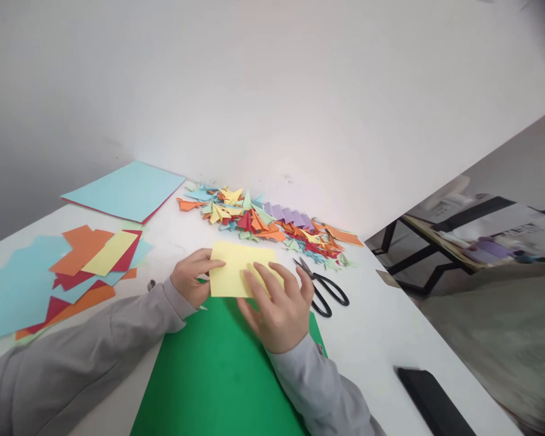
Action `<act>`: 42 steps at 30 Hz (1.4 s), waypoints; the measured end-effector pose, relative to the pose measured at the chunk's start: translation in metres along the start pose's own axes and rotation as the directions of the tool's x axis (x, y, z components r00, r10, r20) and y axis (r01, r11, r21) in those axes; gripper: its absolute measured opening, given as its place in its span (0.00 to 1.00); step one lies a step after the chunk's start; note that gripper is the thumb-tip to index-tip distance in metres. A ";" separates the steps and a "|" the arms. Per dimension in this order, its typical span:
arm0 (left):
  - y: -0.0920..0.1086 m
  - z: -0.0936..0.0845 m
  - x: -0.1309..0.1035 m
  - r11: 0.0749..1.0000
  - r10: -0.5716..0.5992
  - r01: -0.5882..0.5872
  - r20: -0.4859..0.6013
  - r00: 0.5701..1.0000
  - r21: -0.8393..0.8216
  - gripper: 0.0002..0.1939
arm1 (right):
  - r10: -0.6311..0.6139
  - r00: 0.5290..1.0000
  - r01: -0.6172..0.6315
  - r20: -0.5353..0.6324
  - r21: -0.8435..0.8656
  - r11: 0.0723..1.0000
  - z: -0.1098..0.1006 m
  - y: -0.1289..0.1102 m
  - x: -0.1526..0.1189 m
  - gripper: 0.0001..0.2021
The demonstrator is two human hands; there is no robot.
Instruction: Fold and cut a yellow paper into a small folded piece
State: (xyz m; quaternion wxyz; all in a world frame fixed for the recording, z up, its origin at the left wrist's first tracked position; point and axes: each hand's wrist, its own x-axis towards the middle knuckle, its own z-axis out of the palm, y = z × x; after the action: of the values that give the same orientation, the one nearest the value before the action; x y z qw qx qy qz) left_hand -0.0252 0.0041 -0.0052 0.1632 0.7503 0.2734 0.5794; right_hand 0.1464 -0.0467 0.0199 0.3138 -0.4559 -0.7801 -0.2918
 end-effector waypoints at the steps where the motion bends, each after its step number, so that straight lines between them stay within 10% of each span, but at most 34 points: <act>1: 0.000 0.000 -0.001 1.000 -0.017 0.016 0.009 1.000 0.023 0.10 | -0.004 1.000 0.004 0.017 0.010 1.000 0.000 -0.002 0.000 0.11; 9: 0.005 0.000 -0.007 0.878 -0.067 -0.017 0.158 0.985 0.478 0.05 | -0.173 0.956 0.079 0.236 0.359 0.930 0.006 0.009 -0.014 0.10; 16: 0.028 0.007 -0.022 0.825 -0.164 -0.100 0.406 0.899 0.556 0.05 | -0.093 0.911 -0.168 0.402 0.568 0.805 0.002 0.013 -0.021 0.09; 22: 0.038 0.009 -0.021 0.701 -0.082 -0.207 0.365 0.927 0.683 0.16 | 0.128 0.824 -0.486 0.553 0.571 0.661 0.005 0.014 -0.019 0.17; 30: 0.043 0.015 -0.024 0.688 -0.014 -0.274 0.389 0.921 0.673 0.15 | 0.252 0.539 -0.783 0.804 0.368 0.502 -0.006 0.007 -0.016 0.22; 42: 0.060 0.028 -0.041 0.719 0.070 -0.398 0.511 0.857 0.570 0.15 | 0.409 0.497 -0.841 0.765 0.308 0.445 0.002 0.010 -0.025 0.08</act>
State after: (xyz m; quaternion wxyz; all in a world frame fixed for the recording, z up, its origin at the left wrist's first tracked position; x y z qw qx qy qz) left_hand 0.0071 -0.0662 -0.0116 -0.1291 0.9015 0.3130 0.2696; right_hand 0.1643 -0.0546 0.0015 0.2812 -0.6497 -0.6365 0.3060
